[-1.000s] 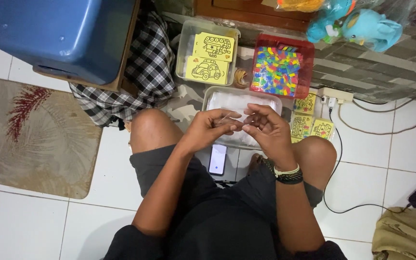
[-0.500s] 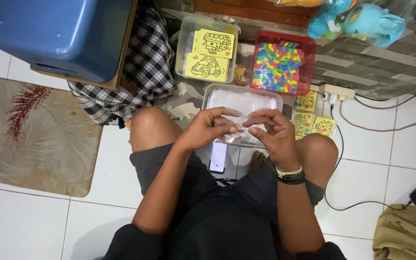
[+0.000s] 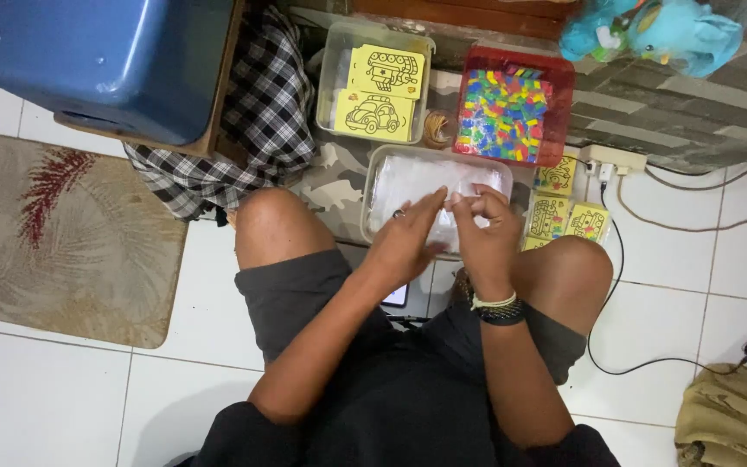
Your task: The person applies small pieces of colorful tape to yellow cartoon drawings of a fish, a train, and a car by hand.
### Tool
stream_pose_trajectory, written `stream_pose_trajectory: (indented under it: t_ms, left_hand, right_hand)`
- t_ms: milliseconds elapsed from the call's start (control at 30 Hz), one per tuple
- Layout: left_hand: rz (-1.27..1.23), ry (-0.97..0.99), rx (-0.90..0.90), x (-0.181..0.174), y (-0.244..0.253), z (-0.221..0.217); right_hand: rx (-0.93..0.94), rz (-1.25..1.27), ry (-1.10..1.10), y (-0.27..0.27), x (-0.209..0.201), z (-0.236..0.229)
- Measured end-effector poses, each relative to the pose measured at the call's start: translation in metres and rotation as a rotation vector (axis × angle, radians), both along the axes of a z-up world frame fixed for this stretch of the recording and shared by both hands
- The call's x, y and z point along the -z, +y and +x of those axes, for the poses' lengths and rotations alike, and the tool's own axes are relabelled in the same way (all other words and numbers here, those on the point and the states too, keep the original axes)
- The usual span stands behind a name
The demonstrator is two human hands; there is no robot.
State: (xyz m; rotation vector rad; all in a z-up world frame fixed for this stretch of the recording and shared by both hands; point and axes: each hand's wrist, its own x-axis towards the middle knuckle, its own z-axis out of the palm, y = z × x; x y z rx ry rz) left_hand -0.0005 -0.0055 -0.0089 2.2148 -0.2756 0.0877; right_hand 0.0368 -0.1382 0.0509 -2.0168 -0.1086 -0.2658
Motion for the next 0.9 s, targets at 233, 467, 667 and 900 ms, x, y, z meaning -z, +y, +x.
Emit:
stream_pose_trajectory:
  t_ms: [233, 467, 667, 900]
  left_hand:
    - [-0.3, 0.31, -0.021, -0.014, 0.029, 0.01]
    - [-0.836, 0.511, 0.129, -0.037, 0.042, 0.015]
    - [-0.728, 0.517, 0.088, -0.028, 0.046, 0.014]
    - [-0.648, 0.54, 0.028, -0.02, 0.064, 0.009]
  right_hand:
    - [-0.32, -0.056, 0.026, -0.035, 0.01, 0.01]
    - [-0.43, 0.0, 0.008, -0.041, -0.002, 0.014]
    - [-0.451, 0.111, 0.128, -0.036, -0.004, 0.017]
    - [-0.367, -0.081, 0.047, -0.019, 0.03, 0.079]
